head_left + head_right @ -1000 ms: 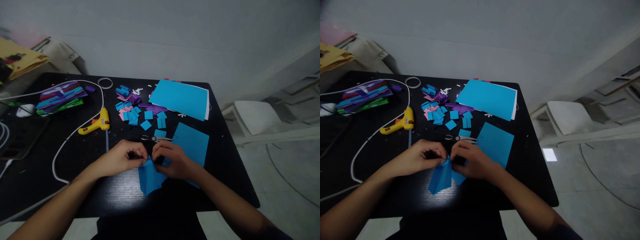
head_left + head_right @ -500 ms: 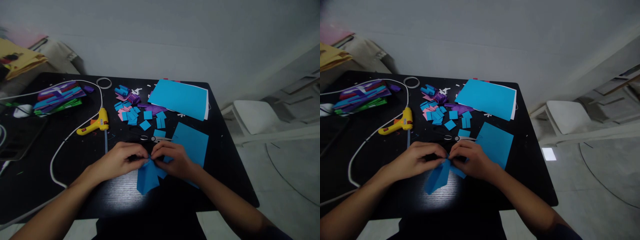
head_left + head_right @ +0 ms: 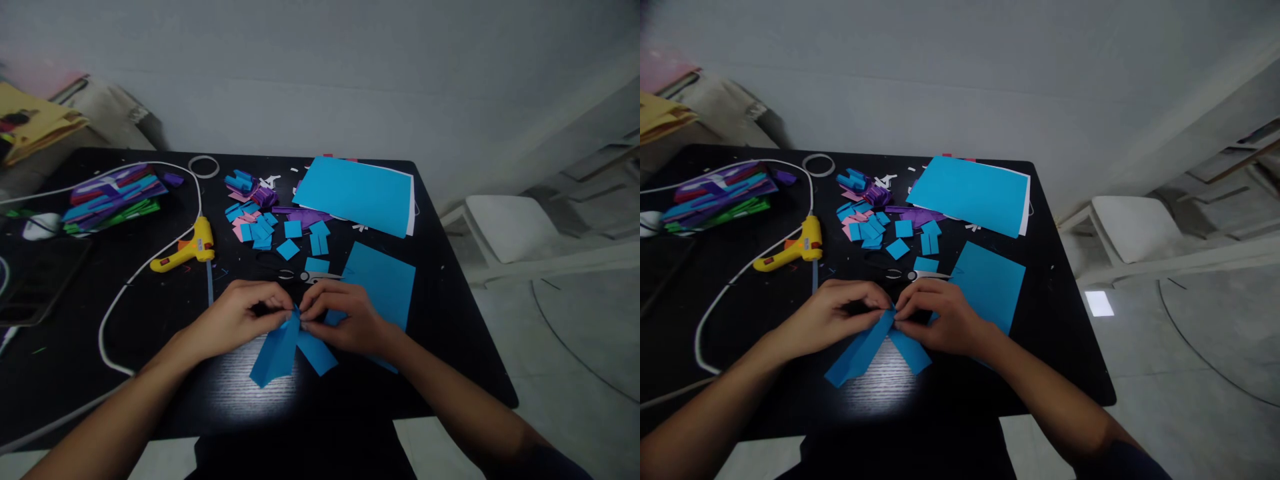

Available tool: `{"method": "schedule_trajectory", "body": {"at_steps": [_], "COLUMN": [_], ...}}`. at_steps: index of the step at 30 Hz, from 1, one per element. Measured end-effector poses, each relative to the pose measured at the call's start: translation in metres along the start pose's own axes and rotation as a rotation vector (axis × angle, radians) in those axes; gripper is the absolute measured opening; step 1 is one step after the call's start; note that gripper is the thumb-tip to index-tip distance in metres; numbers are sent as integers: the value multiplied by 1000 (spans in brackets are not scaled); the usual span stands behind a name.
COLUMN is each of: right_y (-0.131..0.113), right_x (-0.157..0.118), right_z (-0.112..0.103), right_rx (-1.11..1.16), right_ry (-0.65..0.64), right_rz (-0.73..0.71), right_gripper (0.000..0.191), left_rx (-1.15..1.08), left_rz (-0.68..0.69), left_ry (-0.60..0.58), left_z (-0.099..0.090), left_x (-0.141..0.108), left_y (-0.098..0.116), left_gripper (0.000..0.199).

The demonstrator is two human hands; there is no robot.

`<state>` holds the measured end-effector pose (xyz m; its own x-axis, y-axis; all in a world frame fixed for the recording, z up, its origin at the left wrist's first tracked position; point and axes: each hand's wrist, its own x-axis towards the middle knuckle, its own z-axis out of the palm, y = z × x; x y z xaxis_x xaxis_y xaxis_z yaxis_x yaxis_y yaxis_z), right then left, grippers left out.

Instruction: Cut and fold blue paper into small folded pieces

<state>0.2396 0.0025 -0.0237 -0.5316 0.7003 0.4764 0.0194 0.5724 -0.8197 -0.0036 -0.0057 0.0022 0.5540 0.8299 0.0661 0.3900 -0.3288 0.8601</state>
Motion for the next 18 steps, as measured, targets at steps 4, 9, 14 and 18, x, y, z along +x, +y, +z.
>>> {"method": "schedule_trajectory", "body": {"at_steps": [4, 9, 14, 18], "right_y": [1, 3, 5, 5], "right_x": [0, 0, 0, 0], "right_z": [1, 2, 1, 2], "right_rx": [-12, -50, -45, -27], "right_ry": [-1, 34, 32, 24], "right_rz": [1, -2, -6, 1], "right_gripper": [8, 4, 3, 5], "left_rx": [3, 22, 19, 18], "left_rz": [-6, -5, 14, 7], "left_ry": [-1, 14, 30, 52], "left_z": [0, -1, 0, 2], "left_x": [0, 0, 0, 1], "left_y": [0, -1, -1, 0], "left_gripper": [5, 5, 4, 5]}}
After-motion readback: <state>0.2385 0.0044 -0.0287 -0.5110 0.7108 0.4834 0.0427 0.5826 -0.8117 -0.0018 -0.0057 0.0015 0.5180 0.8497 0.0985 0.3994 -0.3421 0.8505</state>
